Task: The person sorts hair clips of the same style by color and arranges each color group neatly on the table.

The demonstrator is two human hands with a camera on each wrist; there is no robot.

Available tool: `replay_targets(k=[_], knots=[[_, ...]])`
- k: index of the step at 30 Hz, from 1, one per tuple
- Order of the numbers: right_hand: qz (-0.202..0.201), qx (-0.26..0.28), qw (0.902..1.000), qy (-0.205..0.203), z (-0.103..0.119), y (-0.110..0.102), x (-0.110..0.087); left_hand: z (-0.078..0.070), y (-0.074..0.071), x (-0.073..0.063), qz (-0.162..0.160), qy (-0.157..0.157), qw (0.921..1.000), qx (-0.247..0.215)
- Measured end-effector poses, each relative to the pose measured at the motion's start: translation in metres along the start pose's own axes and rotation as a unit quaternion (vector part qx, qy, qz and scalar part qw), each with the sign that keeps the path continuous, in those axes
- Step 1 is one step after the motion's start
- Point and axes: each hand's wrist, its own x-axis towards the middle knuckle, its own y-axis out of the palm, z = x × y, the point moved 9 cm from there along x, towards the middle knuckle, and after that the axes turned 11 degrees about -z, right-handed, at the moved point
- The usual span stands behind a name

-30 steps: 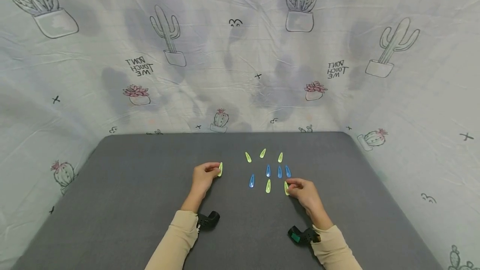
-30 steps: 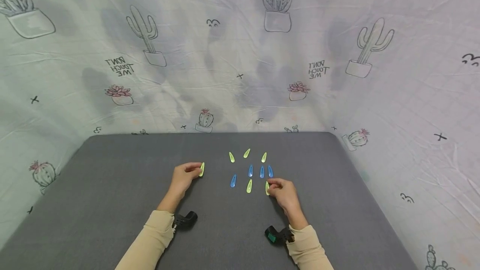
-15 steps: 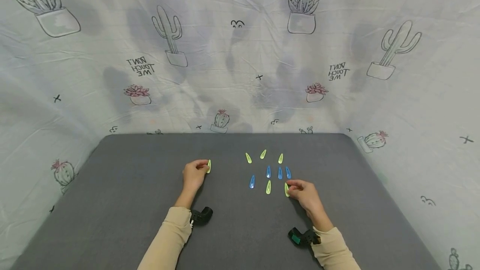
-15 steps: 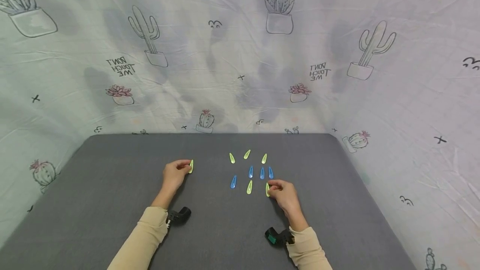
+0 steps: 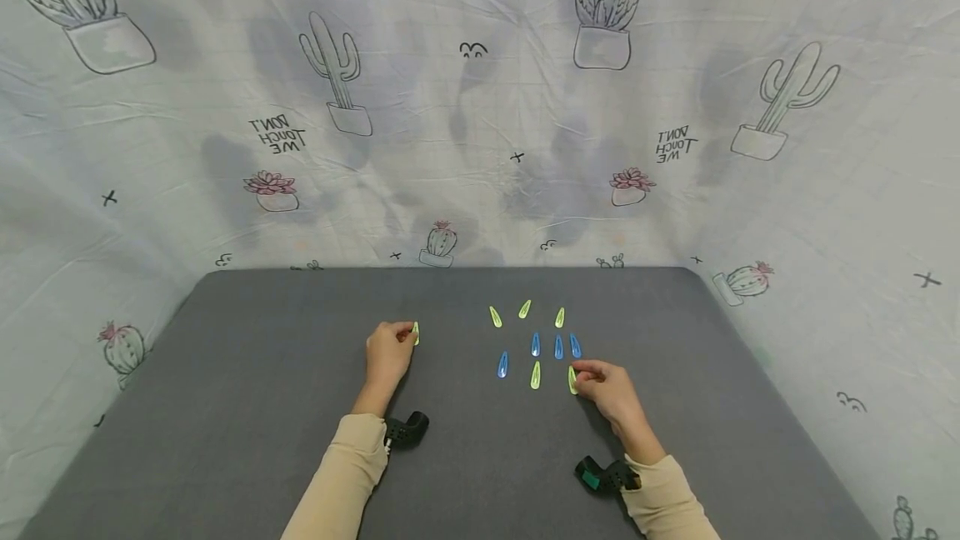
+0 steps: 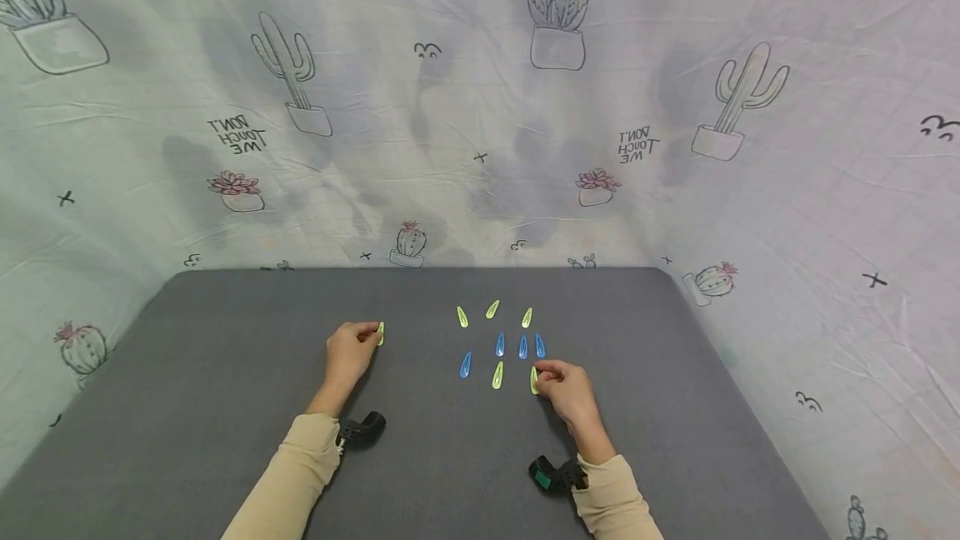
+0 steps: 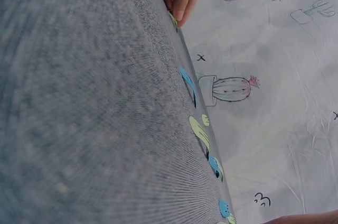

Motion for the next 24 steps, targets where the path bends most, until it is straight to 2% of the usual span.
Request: replay_targets(k=[4,11,17,24], knots=[[0.0,0.002,1.0,0.0,0.0,0.0,0.001,0.003,0.0,0.001,0.015,0.002,0.9997,-0.017],[-0.001,0.008,1.0,0.003,-0.002,0.0,0.004,0.002,0.0,0.003,0.029,0.027,0.9989,-0.024],[0.003,0.018,0.9998,-0.003,-0.001,0.001,0.005,0.005,0.002,0.004,0.036,0.017,0.999,-0.022],[0.02,0.064,0.9977,-0.011,0.011,0.011,0.006,0.007,0.003,0.006,0.035,0.021,0.9988,-0.026]])
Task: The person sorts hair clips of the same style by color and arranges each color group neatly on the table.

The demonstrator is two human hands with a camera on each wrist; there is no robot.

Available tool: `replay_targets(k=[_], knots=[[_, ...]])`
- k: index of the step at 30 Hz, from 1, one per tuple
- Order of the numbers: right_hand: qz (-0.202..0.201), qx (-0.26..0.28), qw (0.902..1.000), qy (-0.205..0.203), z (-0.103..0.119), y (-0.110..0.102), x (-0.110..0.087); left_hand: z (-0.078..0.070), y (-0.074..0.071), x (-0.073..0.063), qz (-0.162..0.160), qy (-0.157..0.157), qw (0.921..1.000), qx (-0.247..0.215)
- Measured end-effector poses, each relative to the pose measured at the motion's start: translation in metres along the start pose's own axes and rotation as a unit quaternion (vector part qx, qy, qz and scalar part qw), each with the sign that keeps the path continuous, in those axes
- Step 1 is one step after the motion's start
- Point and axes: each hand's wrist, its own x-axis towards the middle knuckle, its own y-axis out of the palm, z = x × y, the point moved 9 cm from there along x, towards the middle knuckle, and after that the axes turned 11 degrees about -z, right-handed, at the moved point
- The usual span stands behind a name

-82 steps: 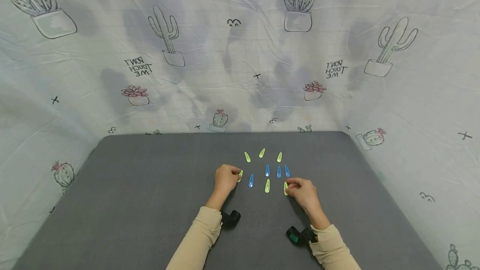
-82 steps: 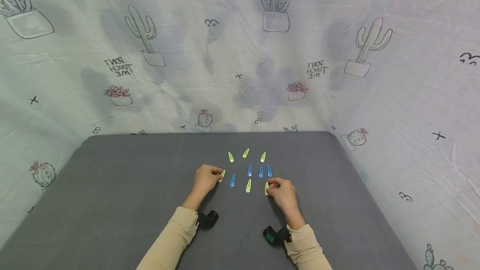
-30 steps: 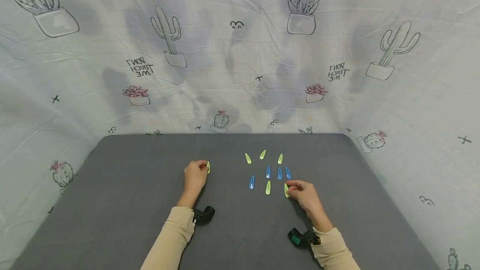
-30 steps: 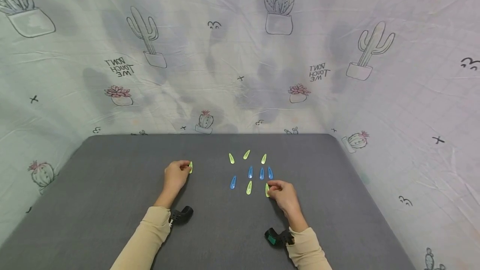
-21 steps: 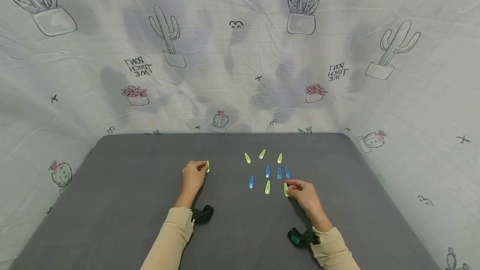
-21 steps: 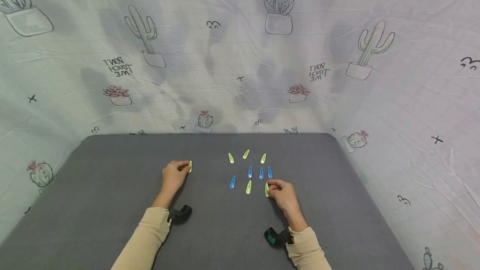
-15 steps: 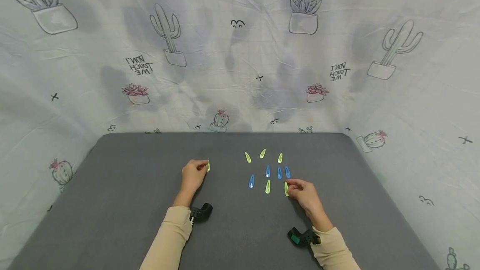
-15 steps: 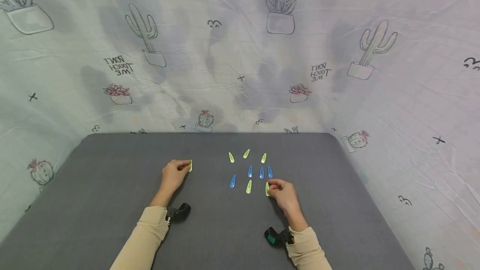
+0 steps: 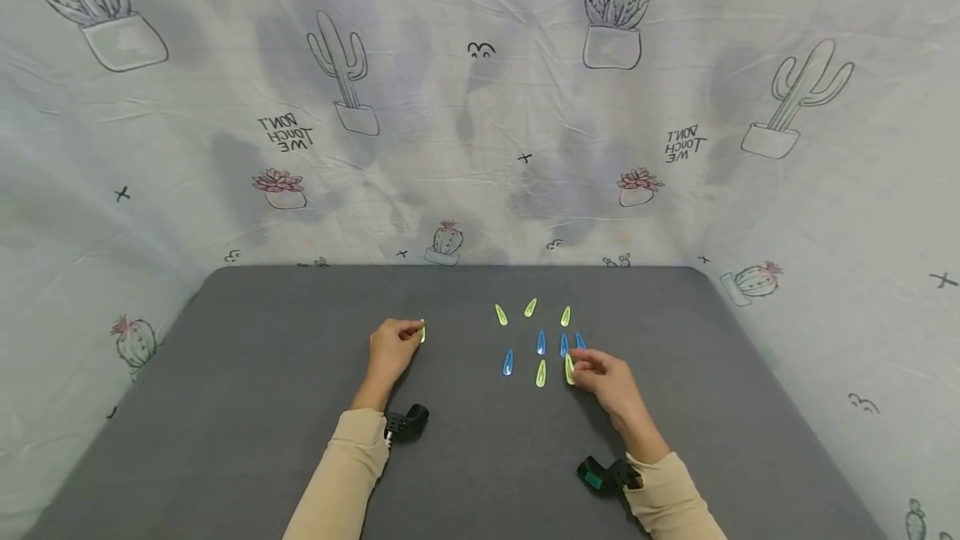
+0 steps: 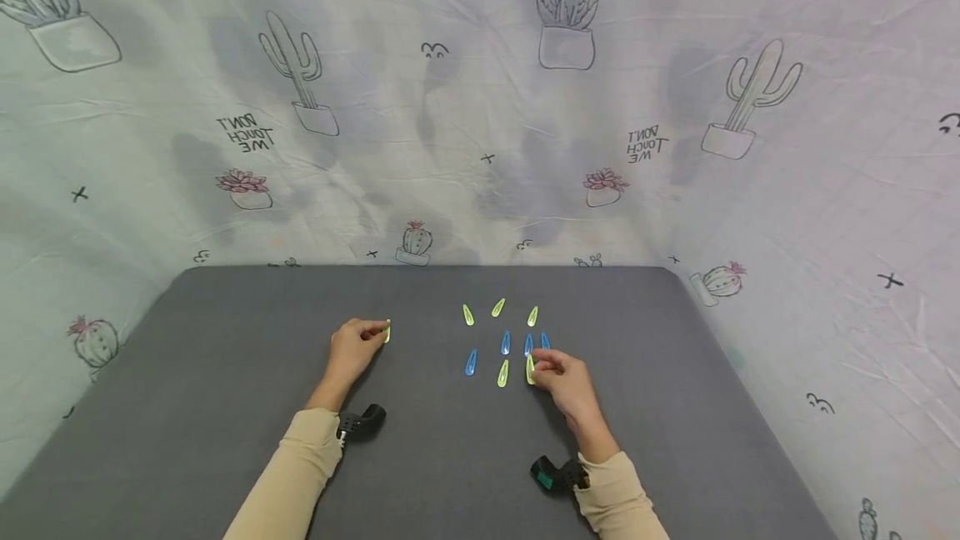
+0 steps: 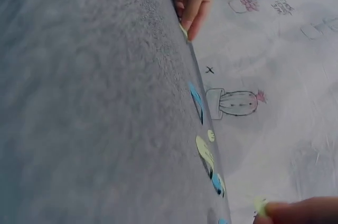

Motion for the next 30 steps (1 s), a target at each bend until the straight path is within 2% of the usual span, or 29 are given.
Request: replay_targets(k=[7,14,18,25,30], knots=[[0.038,0.032,0.9987,-0.015,0.019,0.027,-0.002,0.002,0.0,0.001,0.005,-0.003,1.0,0.001],[0.072,0.061,0.9952,-0.027,0.035,0.06,-0.002,-0.002,-0.003,-0.002,-0.008,0.006,0.9999,-0.008],[0.093,0.078,0.9922,-0.028,0.053,0.078,-0.006,-0.002,-0.003,-0.003,-0.007,0.002,1.0,-0.007],[0.097,0.099,0.9899,-0.027,0.054,0.11,0.0,-0.002,-0.002,-0.004,-0.004,-0.007,0.9999,-0.01],[0.117,0.096,0.9881,-0.025,0.073,0.129,-0.006,-0.002,-0.002,-0.004,-0.003,-0.013,0.9999,-0.004]])
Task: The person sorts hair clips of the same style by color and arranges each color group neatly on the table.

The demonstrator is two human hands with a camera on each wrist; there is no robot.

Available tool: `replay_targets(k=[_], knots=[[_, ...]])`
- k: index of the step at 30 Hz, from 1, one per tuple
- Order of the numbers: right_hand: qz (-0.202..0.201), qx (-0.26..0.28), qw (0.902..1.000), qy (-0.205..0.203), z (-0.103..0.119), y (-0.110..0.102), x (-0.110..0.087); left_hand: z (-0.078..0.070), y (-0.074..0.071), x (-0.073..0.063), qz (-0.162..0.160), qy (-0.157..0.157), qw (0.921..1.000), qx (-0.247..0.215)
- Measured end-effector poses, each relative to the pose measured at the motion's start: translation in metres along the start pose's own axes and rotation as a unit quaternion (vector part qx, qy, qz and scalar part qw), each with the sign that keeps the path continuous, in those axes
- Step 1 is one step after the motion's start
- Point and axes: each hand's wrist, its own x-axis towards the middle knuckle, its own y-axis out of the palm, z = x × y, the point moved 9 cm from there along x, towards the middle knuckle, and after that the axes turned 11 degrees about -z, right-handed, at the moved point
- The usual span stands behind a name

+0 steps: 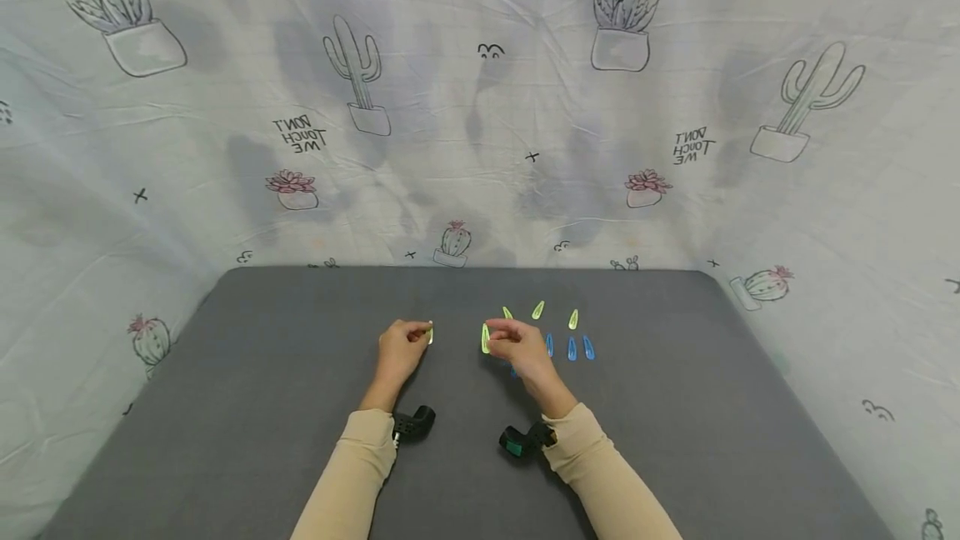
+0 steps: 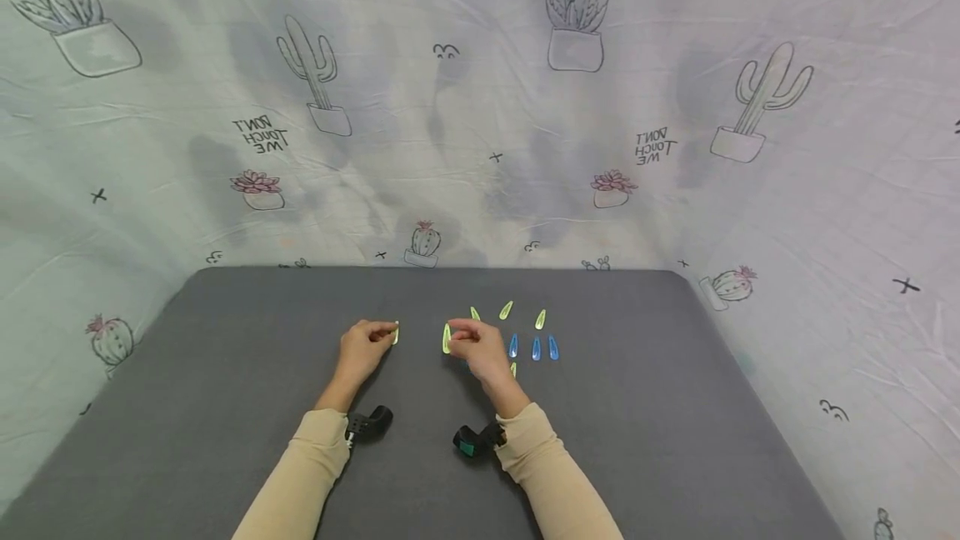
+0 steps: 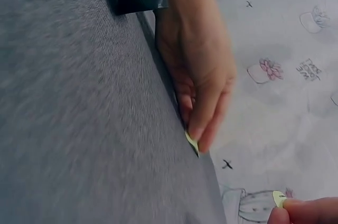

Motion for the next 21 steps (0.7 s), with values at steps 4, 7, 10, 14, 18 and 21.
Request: replay_targets(k=[4,7,10,14,18,21], knots=[[0.008,-0.004,0.9999,-0.009,0.015,0.017,-0.001,0.0,0.0,0.0,-0.001,0.004,1.0,0.006],[0.015,-0.005,0.9997,-0.017,0.013,0.031,0.005,0.0,-0.001,-0.001,-0.006,0.009,0.9999,0.007],[0.017,-0.005,0.9996,-0.022,0.002,0.043,0.016,0.0,-0.002,-0.002,-0.011,0.014,0.9998,0.005],[0.009,-0.017,0.9995,-0.025,-0.013,0.055,0.028,0.002,-0.001,-0.003,-0.011,0.012,0.9999,0.002],[-0.002,-0.049,0.9985,-0.026,-0.017,0.063,0.037,0.001,0.0,-0.001,-0.01,0.009,0.9999,0.005],[-0.004,-0.07,0.9973,-0.024,-0.019,0.066,0.042,0.0,-0.001,0.0,-0.011,0.007,0.9999,0.006]])
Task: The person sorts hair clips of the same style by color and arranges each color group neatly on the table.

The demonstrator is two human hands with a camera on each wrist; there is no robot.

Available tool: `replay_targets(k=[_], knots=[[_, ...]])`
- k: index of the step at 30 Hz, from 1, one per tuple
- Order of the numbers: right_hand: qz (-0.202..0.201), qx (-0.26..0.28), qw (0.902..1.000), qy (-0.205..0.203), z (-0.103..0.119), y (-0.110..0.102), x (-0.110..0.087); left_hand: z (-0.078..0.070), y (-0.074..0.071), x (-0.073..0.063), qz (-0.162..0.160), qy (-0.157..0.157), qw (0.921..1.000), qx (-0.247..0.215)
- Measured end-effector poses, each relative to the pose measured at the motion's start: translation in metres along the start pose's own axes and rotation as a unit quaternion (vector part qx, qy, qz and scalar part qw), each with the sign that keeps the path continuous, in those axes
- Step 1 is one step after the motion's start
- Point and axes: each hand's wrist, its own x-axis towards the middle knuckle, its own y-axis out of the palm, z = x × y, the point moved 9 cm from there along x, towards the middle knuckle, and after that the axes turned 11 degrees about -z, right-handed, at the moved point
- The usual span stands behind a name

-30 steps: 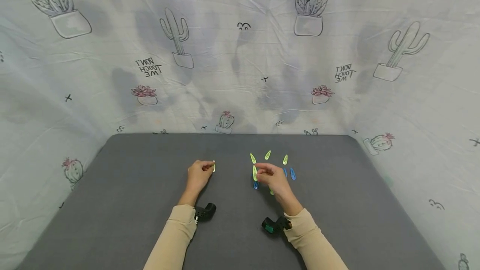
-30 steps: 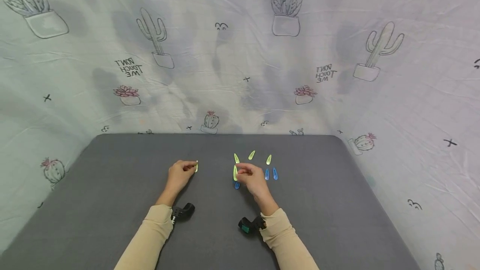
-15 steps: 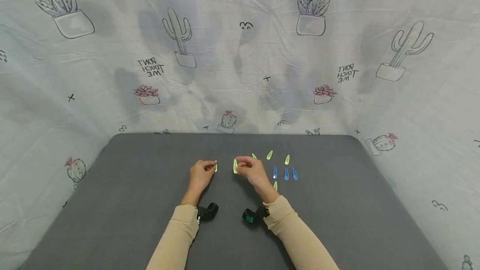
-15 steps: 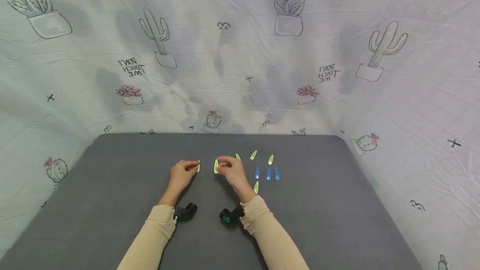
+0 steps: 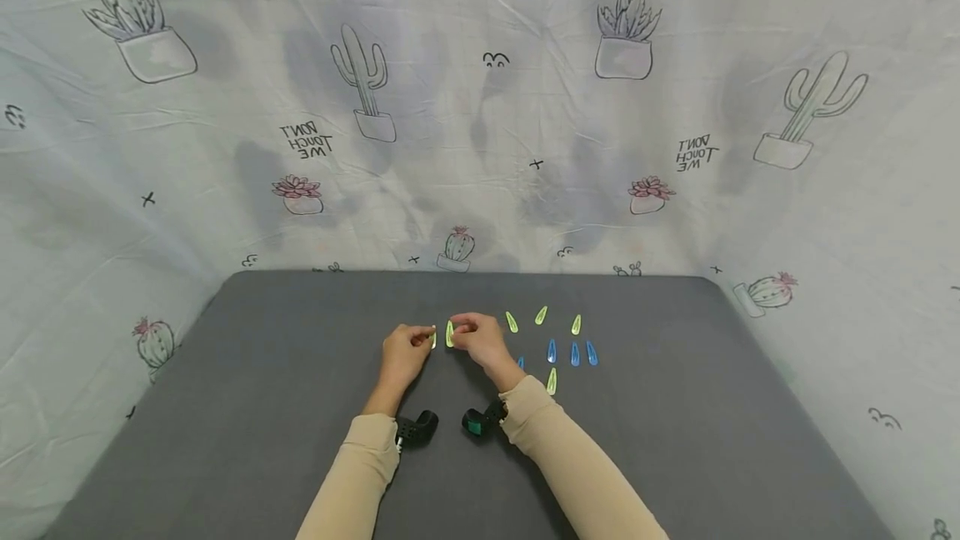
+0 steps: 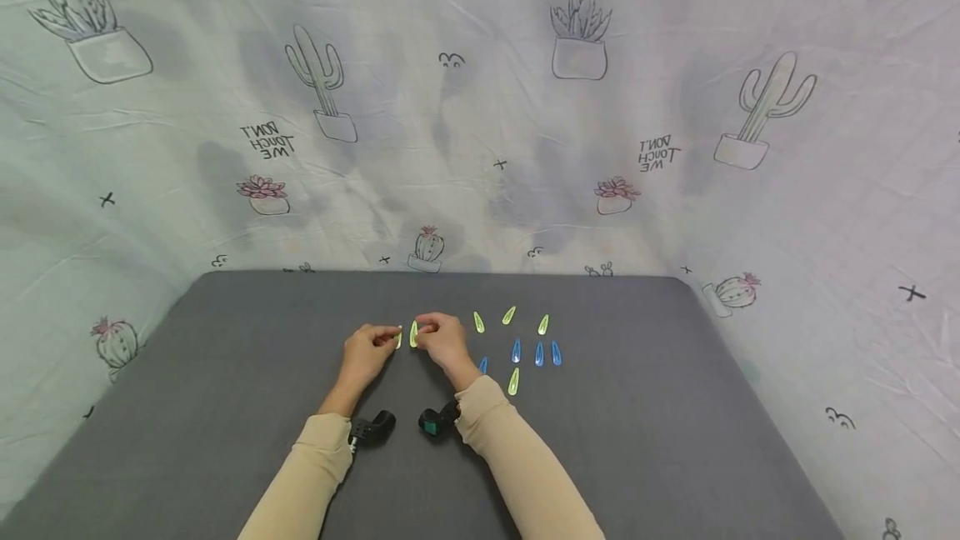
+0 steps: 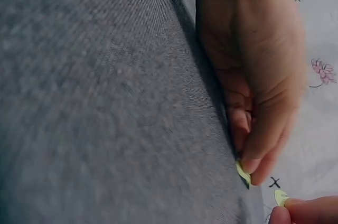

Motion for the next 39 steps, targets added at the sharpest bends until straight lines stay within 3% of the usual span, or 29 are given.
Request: replay_targets(k=[20,39], knots=[[-0.022,-0.144,0.9889,-0.03,-0.002,0.015,0.012,0.002,0.002,0.0,0.016,-0.016,0.9997,-0.008],[-0.051,-0.198,0.9774,-0.054,0.004,0.021,0.014,0.001,0.001,0.003,0.015,-0.014,0.9998,0.001]])
